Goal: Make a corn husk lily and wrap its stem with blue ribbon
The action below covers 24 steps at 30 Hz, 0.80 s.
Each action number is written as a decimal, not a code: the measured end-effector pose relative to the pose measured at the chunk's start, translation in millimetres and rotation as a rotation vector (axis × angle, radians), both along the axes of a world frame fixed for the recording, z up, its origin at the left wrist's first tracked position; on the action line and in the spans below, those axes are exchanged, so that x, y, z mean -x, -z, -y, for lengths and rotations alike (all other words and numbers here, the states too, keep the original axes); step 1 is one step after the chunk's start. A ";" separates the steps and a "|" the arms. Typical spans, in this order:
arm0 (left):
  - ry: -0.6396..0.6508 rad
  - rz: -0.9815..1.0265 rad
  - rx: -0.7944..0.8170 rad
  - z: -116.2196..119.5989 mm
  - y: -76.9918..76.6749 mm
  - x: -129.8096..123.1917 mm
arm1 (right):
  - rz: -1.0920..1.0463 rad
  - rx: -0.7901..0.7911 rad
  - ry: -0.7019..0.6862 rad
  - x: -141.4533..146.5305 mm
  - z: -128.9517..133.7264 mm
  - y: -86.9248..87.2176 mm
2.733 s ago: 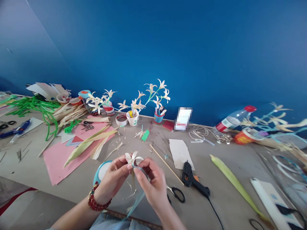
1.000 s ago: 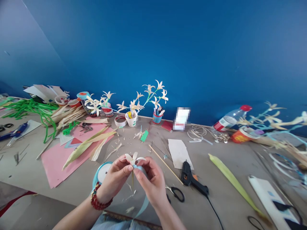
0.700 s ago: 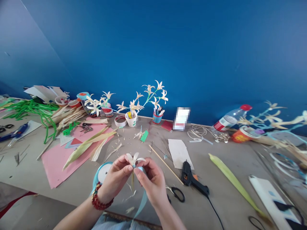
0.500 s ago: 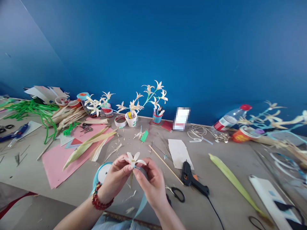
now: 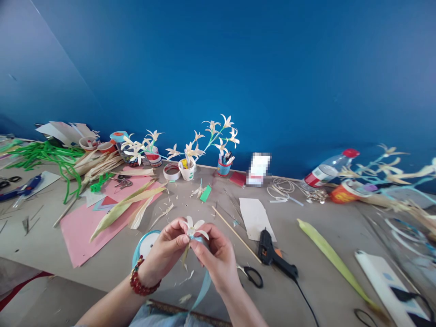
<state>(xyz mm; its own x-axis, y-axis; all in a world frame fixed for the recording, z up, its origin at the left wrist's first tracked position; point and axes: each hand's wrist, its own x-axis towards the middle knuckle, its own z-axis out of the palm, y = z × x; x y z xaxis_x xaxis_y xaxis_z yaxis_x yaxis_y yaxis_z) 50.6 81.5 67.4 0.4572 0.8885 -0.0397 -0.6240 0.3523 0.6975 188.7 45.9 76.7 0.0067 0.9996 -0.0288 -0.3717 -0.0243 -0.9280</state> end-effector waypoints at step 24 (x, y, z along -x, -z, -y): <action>0.063 -0.061 0.037 11.9 -16.1 2.5 | 0.070 0.053 0.057 0.4 4.4 1.8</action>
